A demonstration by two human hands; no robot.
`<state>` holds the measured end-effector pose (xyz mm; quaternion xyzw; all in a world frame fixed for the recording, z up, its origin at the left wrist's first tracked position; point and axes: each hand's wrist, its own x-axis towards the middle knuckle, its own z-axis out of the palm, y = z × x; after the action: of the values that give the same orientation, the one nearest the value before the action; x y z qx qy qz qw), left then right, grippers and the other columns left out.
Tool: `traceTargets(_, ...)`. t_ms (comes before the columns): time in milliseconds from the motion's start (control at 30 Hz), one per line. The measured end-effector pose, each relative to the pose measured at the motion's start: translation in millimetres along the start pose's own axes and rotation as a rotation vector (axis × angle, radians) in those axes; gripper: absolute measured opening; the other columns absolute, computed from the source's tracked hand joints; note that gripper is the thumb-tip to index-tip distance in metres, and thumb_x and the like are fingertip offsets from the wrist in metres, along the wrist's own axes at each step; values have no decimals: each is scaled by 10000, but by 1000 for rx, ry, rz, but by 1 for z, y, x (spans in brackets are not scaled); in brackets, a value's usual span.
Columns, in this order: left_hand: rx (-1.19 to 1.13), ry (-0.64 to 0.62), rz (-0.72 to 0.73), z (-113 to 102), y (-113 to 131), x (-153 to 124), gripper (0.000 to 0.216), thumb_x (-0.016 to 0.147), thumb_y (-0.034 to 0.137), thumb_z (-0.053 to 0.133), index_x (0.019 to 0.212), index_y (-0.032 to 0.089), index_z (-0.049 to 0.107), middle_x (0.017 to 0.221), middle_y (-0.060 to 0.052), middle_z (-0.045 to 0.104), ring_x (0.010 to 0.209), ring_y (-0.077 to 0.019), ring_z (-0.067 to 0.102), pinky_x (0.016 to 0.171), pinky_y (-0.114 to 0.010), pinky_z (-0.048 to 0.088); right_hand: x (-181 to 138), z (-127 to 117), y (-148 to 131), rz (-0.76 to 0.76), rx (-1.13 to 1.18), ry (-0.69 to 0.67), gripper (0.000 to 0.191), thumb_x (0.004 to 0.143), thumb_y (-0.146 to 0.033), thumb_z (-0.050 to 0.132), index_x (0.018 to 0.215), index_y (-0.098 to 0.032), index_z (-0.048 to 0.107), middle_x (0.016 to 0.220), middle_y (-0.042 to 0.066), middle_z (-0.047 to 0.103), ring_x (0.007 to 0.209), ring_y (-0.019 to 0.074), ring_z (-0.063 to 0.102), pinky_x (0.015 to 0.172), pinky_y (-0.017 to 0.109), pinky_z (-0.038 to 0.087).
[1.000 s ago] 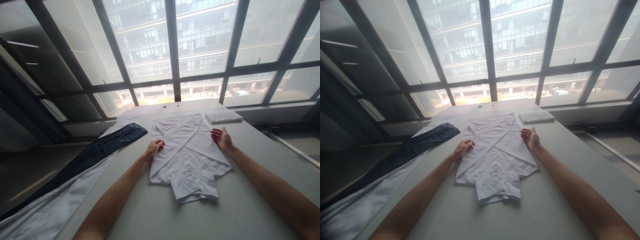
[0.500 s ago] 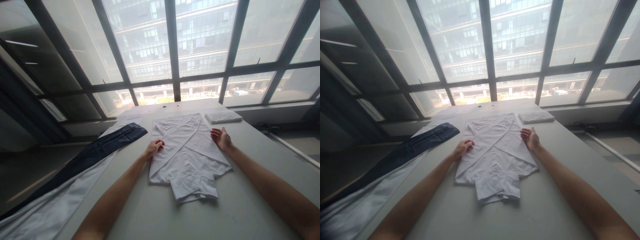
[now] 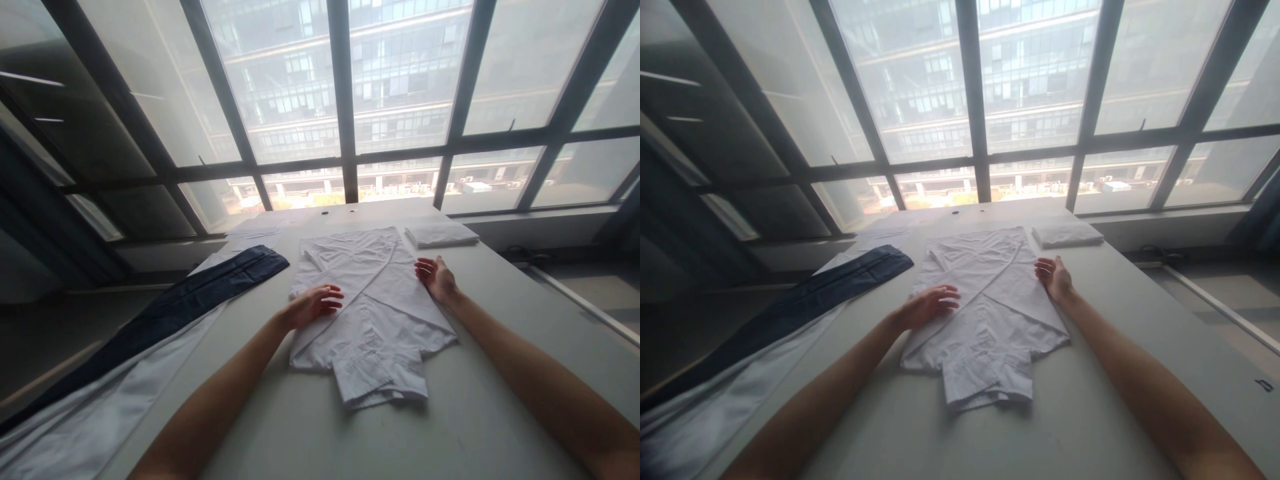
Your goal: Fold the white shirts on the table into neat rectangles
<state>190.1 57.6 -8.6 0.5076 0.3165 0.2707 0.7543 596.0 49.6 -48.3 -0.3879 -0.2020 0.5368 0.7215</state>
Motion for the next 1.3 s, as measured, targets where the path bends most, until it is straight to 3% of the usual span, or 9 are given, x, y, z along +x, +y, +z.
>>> traceTargets(133, 39, -62, -6, 1, -4, 0, 277, 913, 297, 724, 1135, 132, 710, 1207, -151, 707, 1028, -215, 699, 946, -320, 515, 2, -2, 1, 5, 8, -3, 477, 1074, -394, 287, 872, -202, 675, 725, 81, 727, 614, 169, 663, 601, 282, 577)
traceTargets(433, -17, -21, -20, -9, -5, 3, 252, 941, 273, 688, 1152, 136, 696, 1200, -149, 708, 1060, -220, 699, 1012, -353, 507, 6, -6, 4, -33, -18, -35, 368, 1033, -469, 417, 924, -228, 674, 722, 67, 736, 618, 193, 676, 619, 335, 603)
traceTargets(1033, -20, -6, -23, -8, -5, 3, 237, 954, 254, 665, 1159, 138, 693, 1194, -144, 709, 1042, -211, 702, 993, -340, 517, 7, -4, 4, -24, -11, -1, 380, 1051, -368, 359, 904, -219, 676, 724, 70, 737, 621, 177, 675, 620, 311, 603)
traceTargets(1300, -13, -8, -18, -8, -4, 3, 245, 948, 266, 675, 1159, 142, 693, 1202, -147, 711, 1057, -214, 701, 1004, -347, 514, 5, -4, 1, -28, -4, -20, 318, 1027, -405, 427, 962, -231, 685, 723, 58, 738, 628, 187, 684, 659, 336, 628)
